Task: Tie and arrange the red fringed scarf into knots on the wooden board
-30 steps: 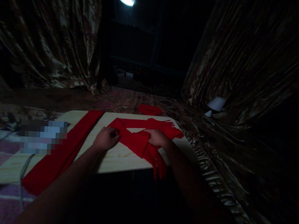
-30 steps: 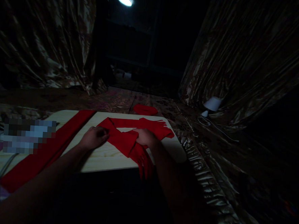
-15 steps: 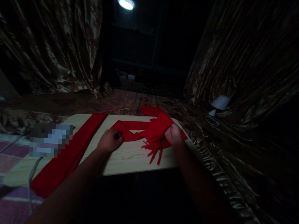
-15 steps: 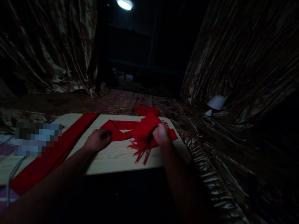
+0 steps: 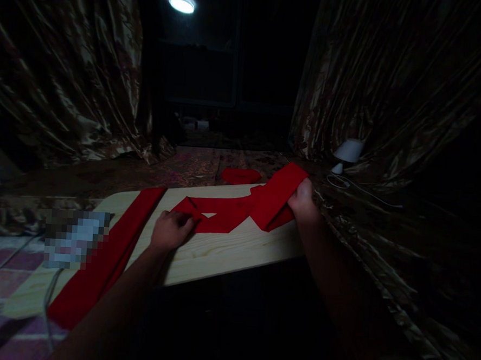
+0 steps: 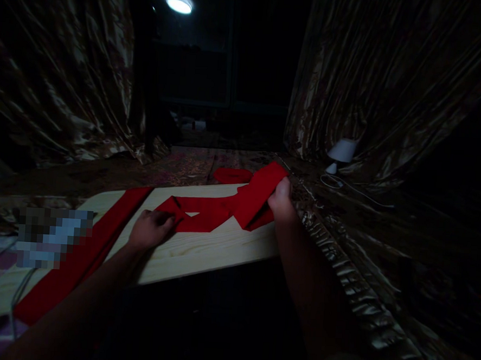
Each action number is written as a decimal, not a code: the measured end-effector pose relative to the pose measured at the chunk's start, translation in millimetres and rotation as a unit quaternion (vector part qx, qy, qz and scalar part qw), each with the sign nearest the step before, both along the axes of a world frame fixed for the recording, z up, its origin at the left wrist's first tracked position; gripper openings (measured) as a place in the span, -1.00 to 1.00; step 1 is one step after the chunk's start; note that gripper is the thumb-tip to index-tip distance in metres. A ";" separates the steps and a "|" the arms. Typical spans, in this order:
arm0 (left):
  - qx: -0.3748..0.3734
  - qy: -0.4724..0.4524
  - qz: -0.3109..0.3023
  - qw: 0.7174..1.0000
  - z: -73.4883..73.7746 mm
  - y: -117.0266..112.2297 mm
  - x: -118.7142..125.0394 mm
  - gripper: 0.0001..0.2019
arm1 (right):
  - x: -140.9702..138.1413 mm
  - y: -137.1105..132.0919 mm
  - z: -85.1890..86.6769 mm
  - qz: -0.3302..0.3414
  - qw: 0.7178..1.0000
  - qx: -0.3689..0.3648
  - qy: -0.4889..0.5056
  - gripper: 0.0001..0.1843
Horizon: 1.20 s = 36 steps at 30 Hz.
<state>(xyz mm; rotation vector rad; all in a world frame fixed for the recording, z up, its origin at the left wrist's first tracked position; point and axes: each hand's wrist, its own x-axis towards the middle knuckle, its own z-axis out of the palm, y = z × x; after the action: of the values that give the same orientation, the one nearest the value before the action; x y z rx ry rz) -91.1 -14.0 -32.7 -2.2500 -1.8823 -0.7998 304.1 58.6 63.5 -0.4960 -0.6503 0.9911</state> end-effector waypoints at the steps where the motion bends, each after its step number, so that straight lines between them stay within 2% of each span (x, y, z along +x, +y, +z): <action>1: 0.016 0.005 -0.018 1.000 0.4 -1.4 1.0 -0.54 | 0.9 2.1 2.1 -0.004 0.999 -0.028 -0.015 -0.87; 3: 0.029 0.015 -0.079 0.996 0.3 -3.3 2.7 -0.55 | 1.3 3.7 3.6 0.006 0.984 -0.139 -0.110 -0.90; 4: 0.025 0.020 -0.113 0.993 -0.3 -3.7 3.3 -0.53 | 0.2 2.9 2.9 0.009 0.960 -0.209 -0.184 -0.88; 6: 0.010 0.033 -0.169 0.985 -2.6 -3.0 3.7 -0.50 | -5.3 -2.5 -1.3 -0.027 0.887 -0.305 -0.344 -0.74; 7: 0.004 0.039 -0.185 0.982 -4.3 -2.1 3.4 -0.49 | -10.3 -7.1 -4.9 -0.069 0.855 -0.309 -0.411 -0.65; 9: -0.001 0.051 -0.196 0.979 -8.3 0.2 2.2 -0.51 | -24.4 -19.1 -15.2 -0.167 0.799 -0.250 -0.520 -0.51; 11: -0.008 0.056 -0.188 0.980 -12.7 2.3 0.8 -0.52 | -42.6 -33.7 -29.8 -0.201 0.746 -0.185 -0.607 -0.53; 13: -0.016 0.047 -0.175 0.983 -16.5 3.3 -0.1 -0.53 | -60.9 -48.3 -48.3 -0.158 0.706 -0.158 -0.672 -0.61; 16: -0.024 0.001 -0.163 0.986 -18.9 0.8 0.4 -0.56 | -79.1 -64.1 -79.1 -0.072 0.659 -0.114 -0.740 -0.58; 17: -0.028 -0.022 -0.161 0.986 -18.4 -1.4 1.1 -0.59 | -81.5 -66.9 -88.5 -0.079 0.649 -0.092 -0.751 -0.61; 18: -0.035 -0.046 -0.156 0.986 -17.2 -4.3 1.9 -0.61 | -82.2 -68.3 -96.6 -0.096 0.651 -0.075 -0.750 -0.66; 20: -0.056 -0.098 -0.131 0.985 -13.3 -11.4 3.9 -0.63 | -80.3 -68.1 -107.9 -0.118 0.677 -0.075 -0.722 -0.71; 23: -0.079 -0.193 -0.080 0.975 -7.5 -20.8 4.5 -0.63 | -76.0 -65.8 -112.5 -0.156 0.711 -0.088 -0.680 -0.67; 27: -0.052 -0.355 -0.030 0.933 -7.1 -22.9 -2.6 -0.64 | -76.9 -68.5 -108.2 -0.200 0.700 -0.082 -0.681 -0.64; 30: -0.032 -0.438 0.013 0.898 -9.2 -21.6 -6.5 -0.60 | -79.9 -72.7 -105.7 -0.204 0.675 -0.075 -0.705 -0.60; 31: -0.032 -0.441 0.014 0.897 -9.3 -21.9 -5.8 -0.58 | -80.5 -73.7 -105.2 -0.202 0.663 -0.070 -0.717 -0.60; 33: -0.045 -0.390 -0.007 0.920 -8.7 -23.7 -0.9 -0.54 | -81.1 -74.5 -104.8 -0.190 0.639 -0.064 -0.743 -0.60; 36: -0.058 -0.221 -0.070 0.971 -6.9 -26.7 8.9 -0.48 | -80.3 -73.1 -104.4 -0.175 0.612 -0.068 -0.768 -0.64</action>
<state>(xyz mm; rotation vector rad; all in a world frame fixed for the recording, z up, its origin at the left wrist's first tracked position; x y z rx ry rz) -82.2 -40.8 -39.6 -2.4555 -2.0017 -1.3440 223.8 -14.5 -41.0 -1.5858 -1.9139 -0.0377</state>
